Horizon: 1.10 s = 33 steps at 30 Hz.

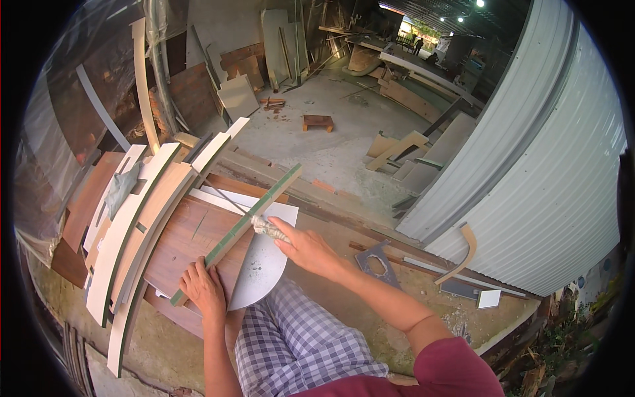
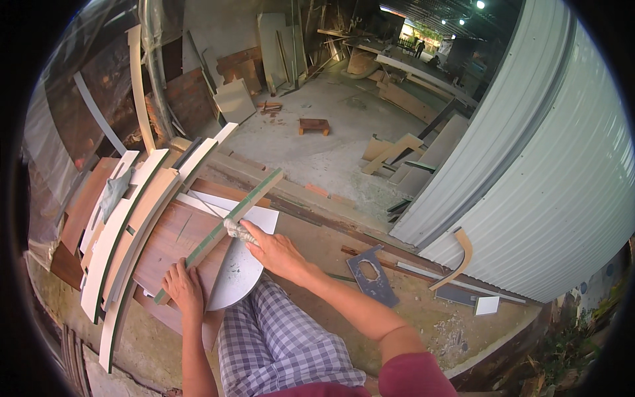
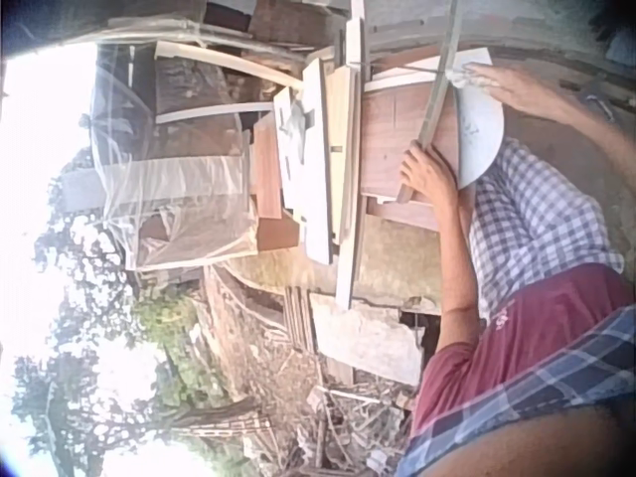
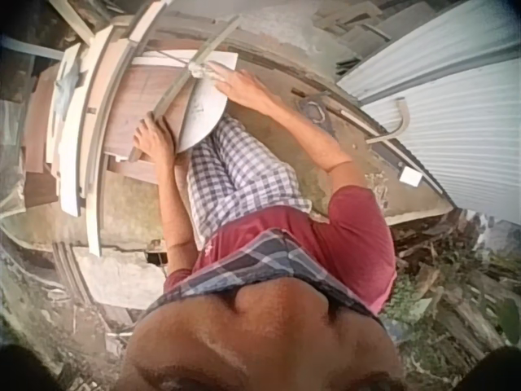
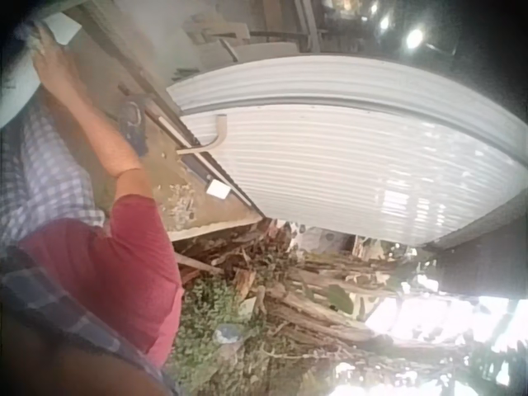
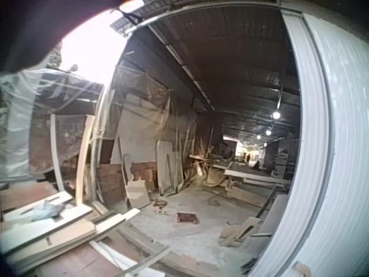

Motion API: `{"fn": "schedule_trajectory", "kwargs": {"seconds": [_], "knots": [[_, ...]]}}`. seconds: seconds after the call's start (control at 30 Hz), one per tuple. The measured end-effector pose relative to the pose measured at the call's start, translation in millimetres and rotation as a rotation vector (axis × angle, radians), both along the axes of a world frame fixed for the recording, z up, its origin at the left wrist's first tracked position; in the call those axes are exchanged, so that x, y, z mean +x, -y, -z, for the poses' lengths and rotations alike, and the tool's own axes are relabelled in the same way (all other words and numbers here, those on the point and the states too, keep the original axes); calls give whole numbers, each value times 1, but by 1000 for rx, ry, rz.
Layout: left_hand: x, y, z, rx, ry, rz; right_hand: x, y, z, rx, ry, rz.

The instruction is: Sawing a thin strip of material using a handsaw in a workshop.

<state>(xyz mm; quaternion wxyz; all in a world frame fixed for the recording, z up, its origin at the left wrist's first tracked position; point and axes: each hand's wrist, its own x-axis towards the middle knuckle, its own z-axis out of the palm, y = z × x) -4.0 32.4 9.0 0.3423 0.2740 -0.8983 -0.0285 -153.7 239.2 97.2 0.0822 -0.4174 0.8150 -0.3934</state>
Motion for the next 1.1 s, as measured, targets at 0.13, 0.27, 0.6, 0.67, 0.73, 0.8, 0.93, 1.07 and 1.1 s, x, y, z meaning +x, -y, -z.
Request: {"fn": "schedule_trajectory", "kwargs": {"seconds": [0.13,0.27,0.6,0.67,0.73,0.8,0.93,1.07,1.1], "knots": [[3,-2,1,12,-5,3,6,-8,-23,43,51,56],[6,-4,1,11,-7,7,24,-20,-1,41,26,33],[-5,0,-10,4,-62,20,90,-47,8,77,345,285],[-11,7,5,-36,-121,14,94,-48,32,63,284,246],[-7,7,7,-14,-92,-14,102,-42,37,110,312,190],[-2,6,9,1,-80,-18,109,-35,38,143,325,159],[3,6,12,-17,-93,-24,110,-7,26,149,235,73],[2,2,10,-4,-84,-18,105,0,38,71,91,21],[3,2,10,3,-78,-19,106,1,39,68,95,18]]}}
